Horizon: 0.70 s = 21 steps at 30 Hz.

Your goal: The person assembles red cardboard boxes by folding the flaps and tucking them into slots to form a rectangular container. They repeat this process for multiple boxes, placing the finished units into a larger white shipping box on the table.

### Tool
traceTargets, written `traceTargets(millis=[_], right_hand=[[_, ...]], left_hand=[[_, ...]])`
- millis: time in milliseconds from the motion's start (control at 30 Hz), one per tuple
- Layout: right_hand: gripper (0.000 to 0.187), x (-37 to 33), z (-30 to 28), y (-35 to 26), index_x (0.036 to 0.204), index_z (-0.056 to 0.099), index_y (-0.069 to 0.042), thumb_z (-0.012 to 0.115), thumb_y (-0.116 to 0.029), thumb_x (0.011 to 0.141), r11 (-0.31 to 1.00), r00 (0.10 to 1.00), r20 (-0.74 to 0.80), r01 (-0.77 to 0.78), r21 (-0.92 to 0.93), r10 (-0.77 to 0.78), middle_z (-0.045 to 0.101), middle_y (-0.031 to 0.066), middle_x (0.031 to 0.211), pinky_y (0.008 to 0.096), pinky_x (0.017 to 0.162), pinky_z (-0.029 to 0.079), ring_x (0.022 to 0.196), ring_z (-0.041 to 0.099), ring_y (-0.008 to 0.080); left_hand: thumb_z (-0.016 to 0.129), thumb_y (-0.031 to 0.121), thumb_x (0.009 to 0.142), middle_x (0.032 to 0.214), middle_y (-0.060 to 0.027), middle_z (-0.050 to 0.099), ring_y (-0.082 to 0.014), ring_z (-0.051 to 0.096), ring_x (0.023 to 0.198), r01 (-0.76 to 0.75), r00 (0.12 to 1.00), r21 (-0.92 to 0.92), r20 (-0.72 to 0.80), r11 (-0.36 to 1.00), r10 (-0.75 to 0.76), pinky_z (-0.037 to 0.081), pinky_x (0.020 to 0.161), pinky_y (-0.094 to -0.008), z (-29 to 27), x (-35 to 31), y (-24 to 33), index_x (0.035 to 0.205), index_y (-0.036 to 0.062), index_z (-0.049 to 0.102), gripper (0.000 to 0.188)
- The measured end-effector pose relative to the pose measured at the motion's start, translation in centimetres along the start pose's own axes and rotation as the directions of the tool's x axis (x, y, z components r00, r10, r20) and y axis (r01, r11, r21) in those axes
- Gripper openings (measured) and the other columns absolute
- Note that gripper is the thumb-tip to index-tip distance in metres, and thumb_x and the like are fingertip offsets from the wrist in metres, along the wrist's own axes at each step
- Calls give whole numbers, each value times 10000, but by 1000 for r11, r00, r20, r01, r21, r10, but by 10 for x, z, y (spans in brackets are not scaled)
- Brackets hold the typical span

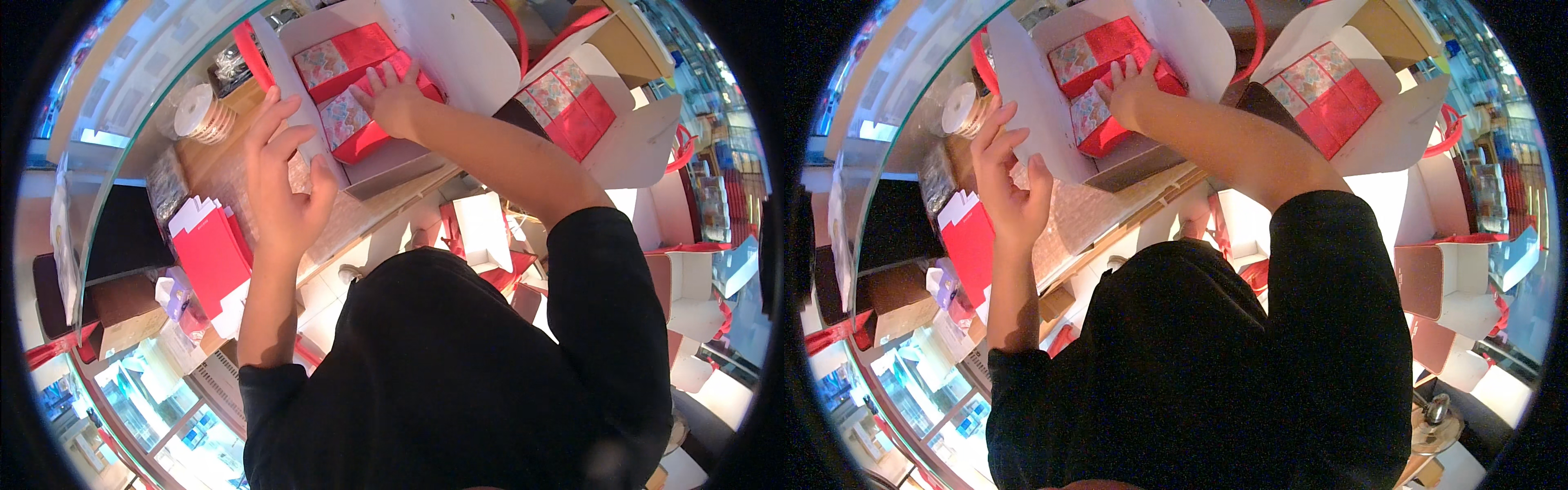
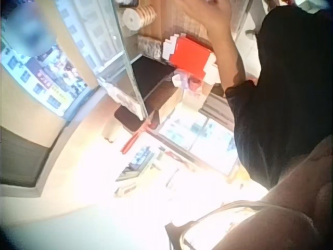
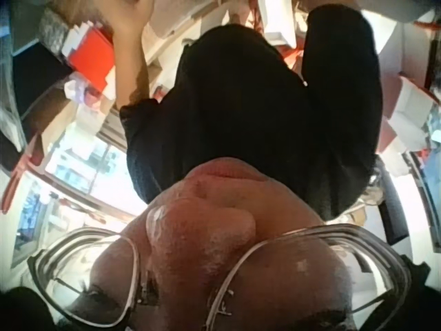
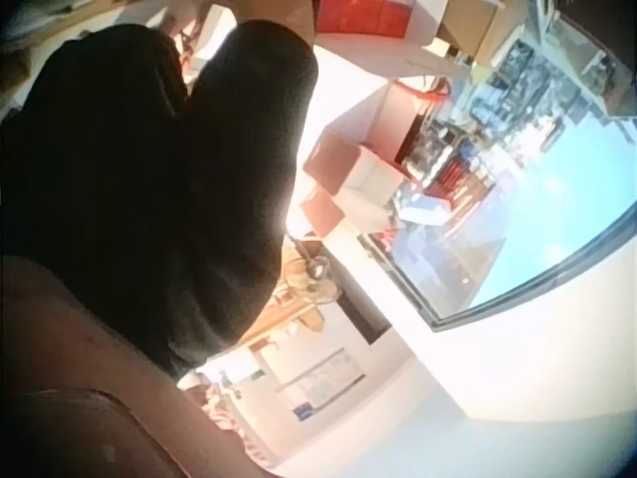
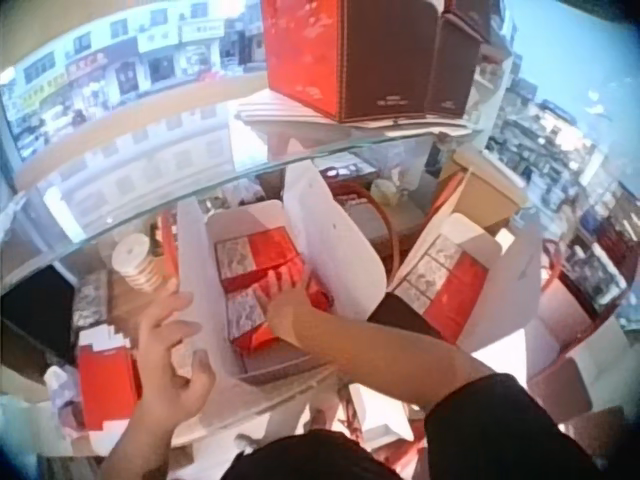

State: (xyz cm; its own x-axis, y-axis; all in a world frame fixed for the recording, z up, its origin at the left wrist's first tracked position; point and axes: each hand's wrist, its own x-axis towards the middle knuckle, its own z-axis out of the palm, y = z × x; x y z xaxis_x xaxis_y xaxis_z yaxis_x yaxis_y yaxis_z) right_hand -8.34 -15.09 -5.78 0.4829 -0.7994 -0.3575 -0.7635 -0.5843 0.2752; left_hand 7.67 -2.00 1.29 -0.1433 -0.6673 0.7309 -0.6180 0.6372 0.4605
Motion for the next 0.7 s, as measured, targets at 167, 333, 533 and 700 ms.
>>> traceTargets(millis=[167, 333, 533, 700], right_hand=[[775, 4, 5, 6, 1530, 141, -208, 562, -216, 880, 1000, 1000, 1, 8, 18, -8, 103, 208, 1570, 788, 997, 118, 1427, 132, 449], [972, -15, -10, 14, 1522, 169, -182, 733, -356, 749, 993, 999, -44, -22, 113, 27, 123, 211, 1565, 711, 1044, 186, 1409, 174, 466], [948, -22, 1, 50, 1447, 339, -85, 798, -280, 640, 838, 974, -66, -149, 524, 215, 471, 245, 1350, 459, 992, 428, 1184, 505, 442], [659, -12, 18, 72, 1332, 471, -12, 695, -234, 754, 482, 901, -125, -102, 870, 416, 632, 261, 1080, 448, 894, 490, 1031, 608, 401]], left_hand=[[584, -36, 720, 1239, -183, 532, -420, 472, 1245, -44, 996, 5, -75, 999, 45, 407, 996, -484, 6, 0, 1, 1076, 26, 561, 362], [650, 38, 687, 1156, -177, 560, -350, 553, 1078, -250, 968, 99, 55, 963, 245, 466, 882, -454, 13, -12, 40, 1116, 32, 570, 437], [609, 85, 783, 993, -156, 632, -355, 618, 934, 0, 864, 206, 492, 979, -103, 500, 807, -440, 88, -39, 31, 1127, 39, 551, 352], [537, 96, 822, 929, -161, 643, -332, 643, 881, -32, 790, 270, 596, 962, -142, 524, 726, -432, 103, -44, 9, 1100, 36, 554, 285]])
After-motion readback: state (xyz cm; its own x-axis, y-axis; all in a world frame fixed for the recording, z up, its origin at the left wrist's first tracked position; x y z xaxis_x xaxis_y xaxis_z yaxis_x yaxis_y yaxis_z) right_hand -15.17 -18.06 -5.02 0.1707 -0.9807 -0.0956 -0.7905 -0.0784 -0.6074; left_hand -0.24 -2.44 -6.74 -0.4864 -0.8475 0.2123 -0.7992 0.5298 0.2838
